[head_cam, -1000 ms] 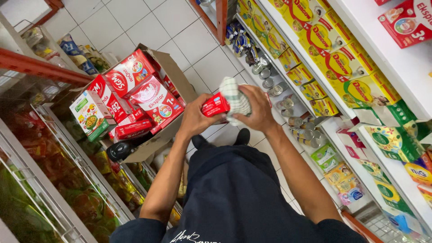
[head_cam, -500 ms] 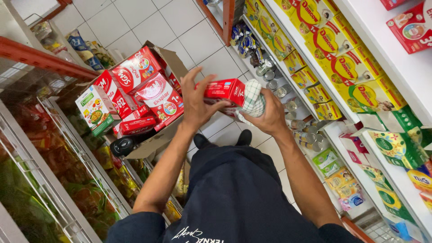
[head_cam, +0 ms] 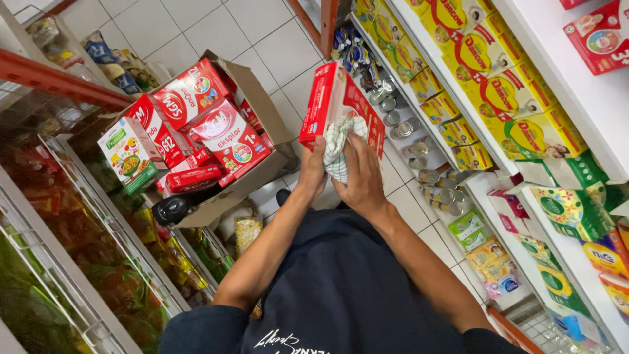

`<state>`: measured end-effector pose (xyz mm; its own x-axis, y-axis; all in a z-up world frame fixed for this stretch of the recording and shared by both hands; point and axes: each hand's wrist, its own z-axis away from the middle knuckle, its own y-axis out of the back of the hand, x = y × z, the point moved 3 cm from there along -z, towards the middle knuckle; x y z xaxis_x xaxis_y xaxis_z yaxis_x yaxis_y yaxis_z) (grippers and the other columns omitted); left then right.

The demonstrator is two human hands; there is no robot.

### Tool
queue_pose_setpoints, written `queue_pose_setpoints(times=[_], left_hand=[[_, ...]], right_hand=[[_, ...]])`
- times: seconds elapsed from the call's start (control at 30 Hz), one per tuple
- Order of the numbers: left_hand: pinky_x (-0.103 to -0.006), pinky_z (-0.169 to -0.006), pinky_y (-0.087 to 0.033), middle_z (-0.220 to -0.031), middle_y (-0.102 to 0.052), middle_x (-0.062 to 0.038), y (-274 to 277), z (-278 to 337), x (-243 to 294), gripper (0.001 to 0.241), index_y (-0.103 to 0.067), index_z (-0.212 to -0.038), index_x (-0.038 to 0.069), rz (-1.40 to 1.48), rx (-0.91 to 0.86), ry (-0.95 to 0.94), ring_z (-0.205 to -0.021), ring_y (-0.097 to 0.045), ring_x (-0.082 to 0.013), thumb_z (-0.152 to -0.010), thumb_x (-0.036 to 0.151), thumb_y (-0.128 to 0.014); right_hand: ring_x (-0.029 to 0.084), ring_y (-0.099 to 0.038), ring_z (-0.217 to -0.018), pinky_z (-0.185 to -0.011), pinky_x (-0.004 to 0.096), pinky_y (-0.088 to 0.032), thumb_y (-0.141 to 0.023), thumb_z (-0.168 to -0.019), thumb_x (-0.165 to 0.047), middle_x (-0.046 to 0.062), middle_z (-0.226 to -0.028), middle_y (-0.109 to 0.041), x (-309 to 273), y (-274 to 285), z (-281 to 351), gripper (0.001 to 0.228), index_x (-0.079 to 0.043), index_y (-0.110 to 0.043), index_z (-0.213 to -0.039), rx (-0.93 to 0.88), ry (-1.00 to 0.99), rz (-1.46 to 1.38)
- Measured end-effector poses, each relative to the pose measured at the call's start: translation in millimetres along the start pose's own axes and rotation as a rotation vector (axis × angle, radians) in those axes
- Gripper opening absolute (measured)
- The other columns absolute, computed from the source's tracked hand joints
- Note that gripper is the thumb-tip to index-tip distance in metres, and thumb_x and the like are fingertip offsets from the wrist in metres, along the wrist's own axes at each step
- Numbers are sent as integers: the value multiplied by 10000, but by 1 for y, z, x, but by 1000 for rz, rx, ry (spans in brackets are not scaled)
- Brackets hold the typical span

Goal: The person wipes boxes of milk powder with a cloth and scans their barcodes using a handheld scanner while moving between store shelves.

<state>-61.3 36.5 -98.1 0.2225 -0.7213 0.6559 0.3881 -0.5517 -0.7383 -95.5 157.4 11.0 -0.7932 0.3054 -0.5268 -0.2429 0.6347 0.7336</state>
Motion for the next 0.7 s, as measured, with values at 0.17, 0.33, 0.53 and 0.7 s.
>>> queue_pose_setpoints(times=[0.17,0.33,0.53,0.7], left_hand=[[-395,-1213,-397,-1573,-477,-110,-3,12,23,919,-375,-1558,23,-19,-153,26,-1444,-487,-219,-938,661,-607],[-453,-1194,-418,-1562,-484,-162,-2,13,26,972,-383,-1567,-19,10,-142,126,-1420,-501,-278,-950,704,-590],[-460,-1187,-428,-1571,-491,-125,0,18,37,964,-387,-1577,43,147,-108,156,-1432,-500,-278,-916,716,-586],[-524,-1128,-475,-1507,-546,-109,1,25,46,853,-458,-1522,87,219,-45,62,-1374,-559,-277,-912,659,-625]], right_hand=[[531,-250,-1533,-1246,674,-160,-790,-863,-264,346,-1623,-258,13,-10,3,864,69,-341,-1521,-137,69,-90],[542,-170,-1570,-1271,691,-73,-778,-902,-346,343,-1669,-169,15,-7,-9,931,46,-272,-1578,-120,140,-124],[516,-172,-1564,-1258,689,-87,-770,-865,-423,327,-1661,-181,2,-8,-24,961,4,-291,-1581,-109,109,-82],[500,-199,-1586,-1291,595,-157,-658,-978,-404,325,-1690,-193,32,-13,-24,832,1,-311,-1617,-89,-183,-97]])
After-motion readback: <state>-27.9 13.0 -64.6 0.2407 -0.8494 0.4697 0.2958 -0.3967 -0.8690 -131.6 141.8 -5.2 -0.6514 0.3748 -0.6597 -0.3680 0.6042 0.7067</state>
